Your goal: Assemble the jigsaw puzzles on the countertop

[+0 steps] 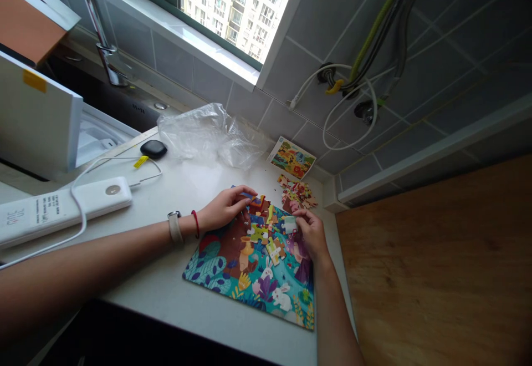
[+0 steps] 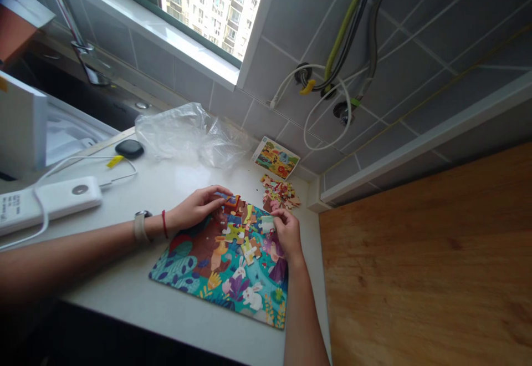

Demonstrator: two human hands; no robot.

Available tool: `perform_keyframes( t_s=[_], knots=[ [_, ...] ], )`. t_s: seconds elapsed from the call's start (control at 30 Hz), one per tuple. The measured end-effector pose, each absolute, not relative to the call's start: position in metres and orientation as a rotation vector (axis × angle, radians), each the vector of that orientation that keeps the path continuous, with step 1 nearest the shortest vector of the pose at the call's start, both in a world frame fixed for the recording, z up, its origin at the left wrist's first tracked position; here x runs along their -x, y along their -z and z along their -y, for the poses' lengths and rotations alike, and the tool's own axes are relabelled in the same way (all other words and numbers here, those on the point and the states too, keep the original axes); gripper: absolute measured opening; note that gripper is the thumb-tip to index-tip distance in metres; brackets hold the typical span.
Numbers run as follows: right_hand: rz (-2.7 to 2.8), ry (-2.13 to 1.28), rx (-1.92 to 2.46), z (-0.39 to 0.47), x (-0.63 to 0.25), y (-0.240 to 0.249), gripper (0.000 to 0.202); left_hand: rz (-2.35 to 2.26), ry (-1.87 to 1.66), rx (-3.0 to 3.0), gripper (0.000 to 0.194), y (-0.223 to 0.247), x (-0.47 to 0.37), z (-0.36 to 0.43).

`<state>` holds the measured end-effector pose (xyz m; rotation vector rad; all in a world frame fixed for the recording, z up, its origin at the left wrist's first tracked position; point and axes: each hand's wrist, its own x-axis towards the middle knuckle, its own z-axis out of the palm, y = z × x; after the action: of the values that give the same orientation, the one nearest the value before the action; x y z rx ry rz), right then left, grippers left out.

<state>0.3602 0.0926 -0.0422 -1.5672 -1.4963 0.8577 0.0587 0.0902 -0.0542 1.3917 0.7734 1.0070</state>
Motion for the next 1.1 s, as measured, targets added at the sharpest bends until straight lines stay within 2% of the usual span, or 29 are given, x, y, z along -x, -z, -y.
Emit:
perform_keyframes(
  t_s=[0.2, 0.33, 0.43, 0.53, 0.8, 1.0, 1.1],
  knots=[
    [1.631, -0.741, 1.649, -0.093, -0.361, 0.049, 0.013, -0.756, -0.978, -1.272, 0.042, 0.057, -0.06, -0.093],
    [1.675, -0.681, 1.694, -0.093, -0.368, 0.05, 0.013, -0.92, -1.038, -1.506, 0.028, 0.053, -0.057, -0.093],
    [1.659, -0.657, 1.718, -0.095, -0.373, 0.052, 0.023, -1.079, -1.052, -1.762, 0.023, 0.049, -0.052, -0.092],
    [1.633, -0.64, 1.737, -0.096, -0.376, 0.055, 0.032, -1.221, -0.973, -1.943, 0.024, 0.047, -0.048, -0.093],
    [1.602, -0.609, 1.768, -0.1, -0.382, 0.059, 0.037, -1.533, -0.589, -2.245, 0.024, 0.046, -0.041, -0.096],
    [1.608, -0.392, 1.836, -0.096, -0.382, 0.052, 0.027, -1.672, -0.616, -2.341, 0.045, 0.038, -0.032, -0.099],
    [1.626, -0.333, 1.815, -0.096, -0.375, 0.052, 0.03, -1.574, -0.749, -2.396, 0.042, 0.04, -0.029, -0.101]
  ],
)
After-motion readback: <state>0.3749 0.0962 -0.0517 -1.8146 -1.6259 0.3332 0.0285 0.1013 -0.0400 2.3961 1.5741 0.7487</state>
